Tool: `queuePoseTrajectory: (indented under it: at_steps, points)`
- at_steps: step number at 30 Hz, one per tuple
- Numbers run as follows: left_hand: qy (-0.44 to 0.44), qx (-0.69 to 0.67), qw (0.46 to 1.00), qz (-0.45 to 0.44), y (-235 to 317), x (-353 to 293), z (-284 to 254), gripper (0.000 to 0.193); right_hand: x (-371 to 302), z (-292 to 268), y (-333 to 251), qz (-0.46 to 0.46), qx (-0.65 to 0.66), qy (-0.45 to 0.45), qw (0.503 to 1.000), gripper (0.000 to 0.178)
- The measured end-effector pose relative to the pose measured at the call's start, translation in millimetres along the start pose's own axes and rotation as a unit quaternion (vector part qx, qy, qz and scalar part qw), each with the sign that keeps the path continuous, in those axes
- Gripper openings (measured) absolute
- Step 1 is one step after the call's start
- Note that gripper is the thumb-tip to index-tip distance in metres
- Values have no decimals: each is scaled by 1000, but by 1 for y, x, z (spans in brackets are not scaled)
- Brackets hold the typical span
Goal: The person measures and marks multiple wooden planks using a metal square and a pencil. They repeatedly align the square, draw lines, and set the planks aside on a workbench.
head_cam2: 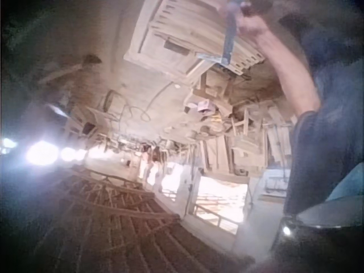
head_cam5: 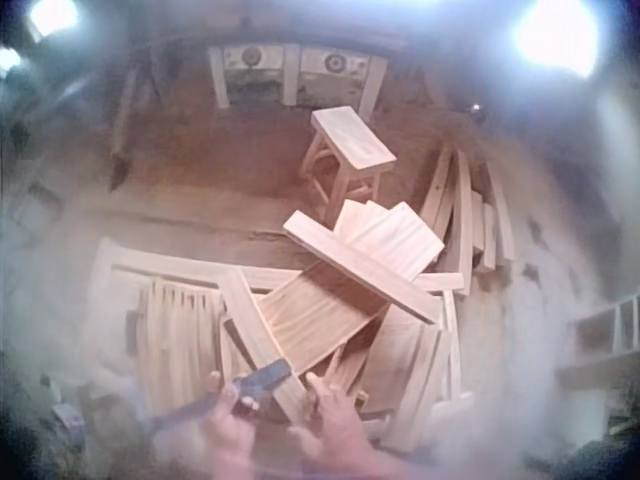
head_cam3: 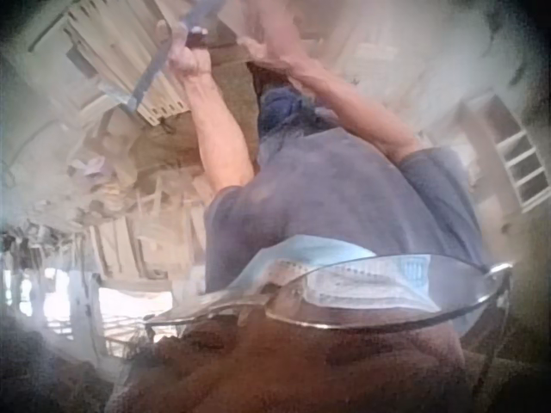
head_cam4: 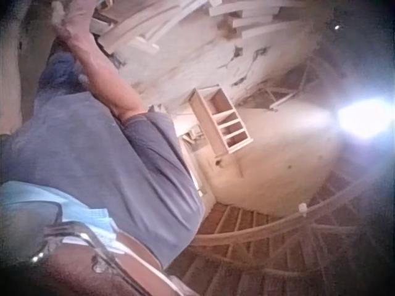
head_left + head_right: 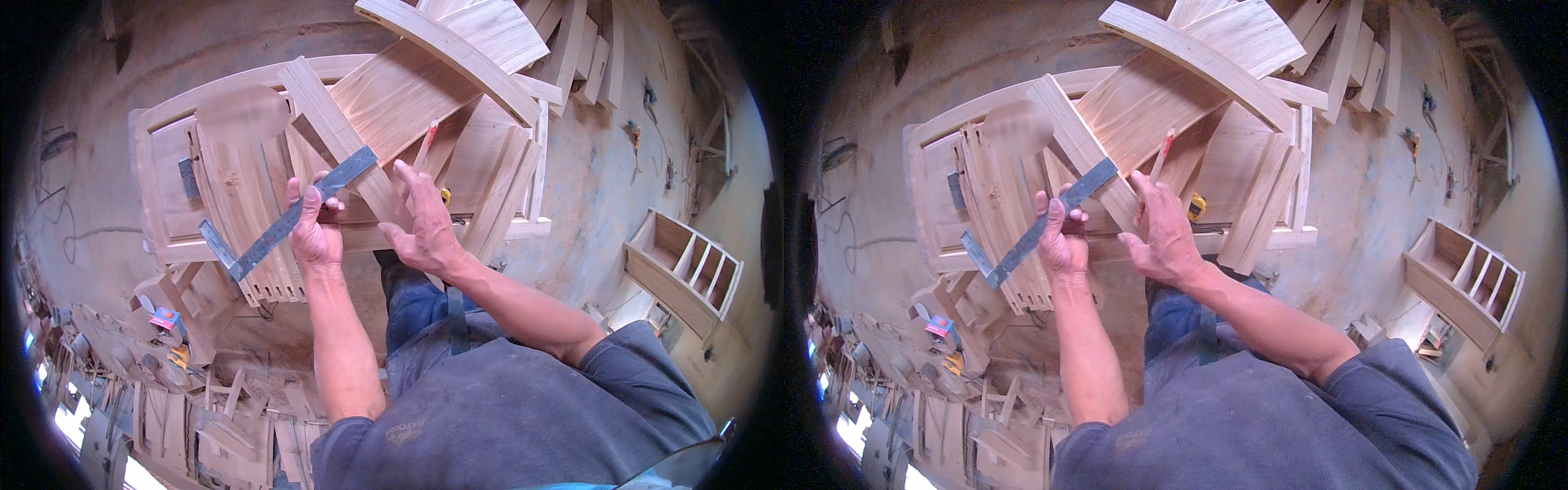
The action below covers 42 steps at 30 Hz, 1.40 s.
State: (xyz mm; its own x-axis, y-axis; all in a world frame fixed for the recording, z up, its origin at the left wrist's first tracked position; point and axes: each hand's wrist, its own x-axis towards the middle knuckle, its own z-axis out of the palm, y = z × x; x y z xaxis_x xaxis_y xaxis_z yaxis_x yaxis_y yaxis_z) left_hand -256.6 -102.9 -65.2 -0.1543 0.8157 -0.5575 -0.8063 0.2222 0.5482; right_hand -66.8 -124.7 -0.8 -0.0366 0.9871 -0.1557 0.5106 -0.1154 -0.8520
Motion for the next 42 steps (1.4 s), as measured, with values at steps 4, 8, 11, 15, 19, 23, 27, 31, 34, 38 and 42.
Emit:
queuePoseTrajectory:
  at_steps: [4, 8, 11, 15, 19, 23, 27, 31, 34, 38, 42]
  points:
    - [-20, -16, 1000, 1, 0, 3, -2, 32, 20, -7, -8, -37, 31, 11, 999, 92]
    - [-35, -21, 999, 7, 2, 7, -9, 35, 31, 0, -6, -24, 63, -21, 998, 88]
    - [-40, 21, 999, 0, 1, 9, -9, 31, 33, 6, -1, -13, 77, -21, 997, 85]
    - [-8, 21, 1000, -15, -5, 7, 3, 38, 34, 9, -5, 5, 118, -11, 993, 80]
    - [22, 8, 1000, -13, -15, 8, 8, 43, 35, 11, -2, 2, 118, 12, 993, 71]
    - [64, 29, 997, -10, -15, 8, 13, 49, 43, 6, 7, -6, 98, 49, 994, 50]
    - [45, 47, 998, 8, -12, 10, 10, 54, 65, -13, 11, -52, 67, 93, 992, 30]
    - [55, 66, 996, 5, -9, 8, 18, 47, 94, -29, 14, -68, 13, 86, 994, 16]
    - [63, 64, 996, 6, -9, 9, 19, 53, 111, -33, 18, -66, -29, 84, 994, 17]
    - [82, 70, 994, -3, -7, 10, 21, 58, 128, -31, 37, 12, 80, 53, 995, 19]
    - [96, 63, 993, -17, -4, 10, 20, 53, 125, -27, 32, 88, 261, -19, 961, 20]
